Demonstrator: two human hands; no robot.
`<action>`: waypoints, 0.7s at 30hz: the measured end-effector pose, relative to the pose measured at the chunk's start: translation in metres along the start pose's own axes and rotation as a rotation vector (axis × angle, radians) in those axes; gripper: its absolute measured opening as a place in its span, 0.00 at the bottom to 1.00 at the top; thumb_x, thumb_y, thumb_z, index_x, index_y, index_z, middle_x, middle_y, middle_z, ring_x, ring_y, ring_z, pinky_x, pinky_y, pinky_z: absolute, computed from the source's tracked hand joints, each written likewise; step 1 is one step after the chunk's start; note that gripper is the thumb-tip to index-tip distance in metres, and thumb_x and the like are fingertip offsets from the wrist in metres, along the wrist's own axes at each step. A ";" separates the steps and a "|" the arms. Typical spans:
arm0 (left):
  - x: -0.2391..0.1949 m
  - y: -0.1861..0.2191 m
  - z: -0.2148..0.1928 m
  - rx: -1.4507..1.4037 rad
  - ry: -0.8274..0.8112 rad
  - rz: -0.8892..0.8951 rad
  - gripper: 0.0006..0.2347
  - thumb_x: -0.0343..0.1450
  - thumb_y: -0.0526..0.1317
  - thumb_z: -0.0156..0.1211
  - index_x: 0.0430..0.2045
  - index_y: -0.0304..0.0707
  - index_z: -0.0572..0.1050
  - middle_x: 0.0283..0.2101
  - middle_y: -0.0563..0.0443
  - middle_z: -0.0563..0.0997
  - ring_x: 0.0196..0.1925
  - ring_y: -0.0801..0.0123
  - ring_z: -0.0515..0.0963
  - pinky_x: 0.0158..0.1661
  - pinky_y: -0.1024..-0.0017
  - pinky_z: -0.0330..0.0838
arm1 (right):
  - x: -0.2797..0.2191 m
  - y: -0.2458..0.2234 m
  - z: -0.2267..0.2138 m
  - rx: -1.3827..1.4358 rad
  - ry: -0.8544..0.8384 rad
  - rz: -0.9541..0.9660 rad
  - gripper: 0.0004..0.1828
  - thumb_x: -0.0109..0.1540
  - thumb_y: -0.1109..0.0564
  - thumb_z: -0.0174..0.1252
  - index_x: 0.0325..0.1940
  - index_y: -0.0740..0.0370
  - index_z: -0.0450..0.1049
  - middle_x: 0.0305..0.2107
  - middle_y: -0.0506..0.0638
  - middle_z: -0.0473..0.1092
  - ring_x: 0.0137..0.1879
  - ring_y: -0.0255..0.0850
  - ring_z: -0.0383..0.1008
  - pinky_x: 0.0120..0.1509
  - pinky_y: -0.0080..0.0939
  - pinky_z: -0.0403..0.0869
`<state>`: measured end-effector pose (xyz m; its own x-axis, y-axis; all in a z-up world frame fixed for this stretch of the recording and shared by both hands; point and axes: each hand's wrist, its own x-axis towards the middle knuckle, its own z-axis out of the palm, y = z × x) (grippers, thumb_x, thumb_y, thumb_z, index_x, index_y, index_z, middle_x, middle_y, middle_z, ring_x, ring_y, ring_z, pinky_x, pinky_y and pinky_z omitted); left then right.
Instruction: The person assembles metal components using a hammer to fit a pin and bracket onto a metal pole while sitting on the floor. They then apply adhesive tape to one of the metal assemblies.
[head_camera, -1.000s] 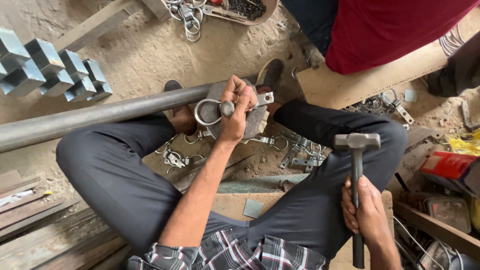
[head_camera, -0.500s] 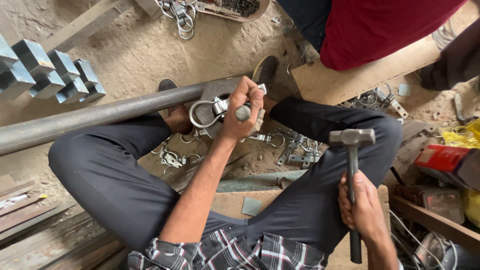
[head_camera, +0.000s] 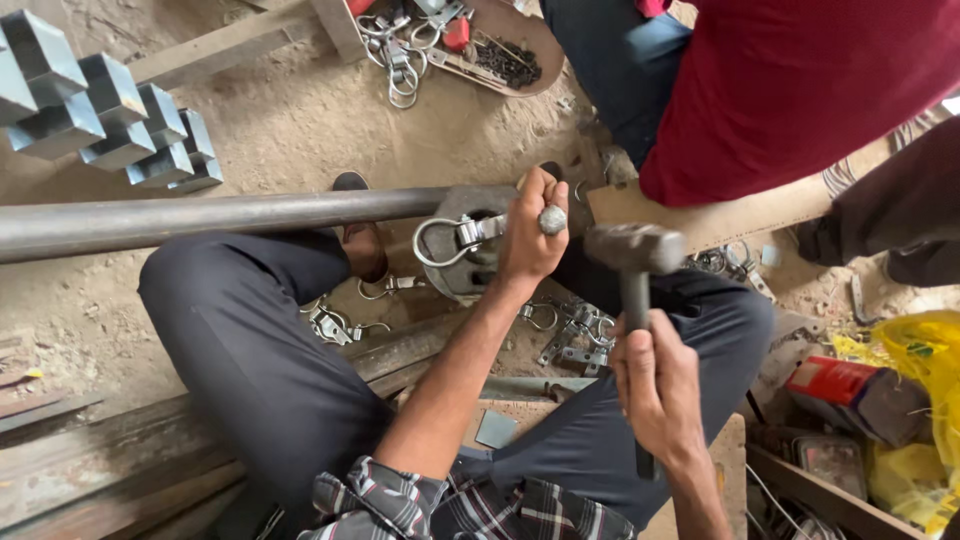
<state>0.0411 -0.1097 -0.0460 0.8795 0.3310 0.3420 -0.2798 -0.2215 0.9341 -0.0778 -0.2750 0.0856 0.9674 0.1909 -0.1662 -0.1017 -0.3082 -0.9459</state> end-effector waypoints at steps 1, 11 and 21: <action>0.000 0.002 0.000 -0.013 -0.011 -0.009 0.10 0.79 0.39 0.52 0.30 0.35 0.62 0.22 0.45 0.66 0.23 0.60 0.68 0.27 0.61 0.64 | 0.001 -0.007 0.000 -0.066 0.056 -0.111 0.19 0.73 0.46 0.40 0.44 0.64 0.67 0.18 0.42 0.63 0.16 0.26 0.59 0.16 0.27 0.60; 0.000 -0.004 -0.004 -0.069 -0.007 -0.061 0.11 0.80 0.41 0.51 0.31 0.34 0.63 0.22 0.46 0.67 0.24 0.63 0.68 0.30 0.62 0.66 | 0.027 0.018 0.038 -0.592 0.111 -0.214 0.16 0.75 0.47 0.43 0.45 0.62 0.65 0.18 0.46 0.61 0.21 0.34 0.61 0.27 0.35 0.60; -0.005 0.036 -0.017 0.012 -0.155 -0.094 0.11 0.78 0.42 0.56 0.31 0.37 0.64 0.23 0.46 0.73 0.24 0.61 0.75 0.27 0.64 0.66 | -0.047 0.034 -0.016 0.291 0.106 0.356 0.21 0.73 0.47 0.36 0.45 0.67 0.66 0.20 0.49 0.62 0.12 0.31 0.54 0.11 0.33 0.54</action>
<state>0.0196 -0.1034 -0.0123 0.9507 0.2055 0.2324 -0.1897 -0.2076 0.9596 -0.1228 -0.3094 0.0658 0.8773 0.0195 -0.4795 -0.4777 -0.0600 -0.8765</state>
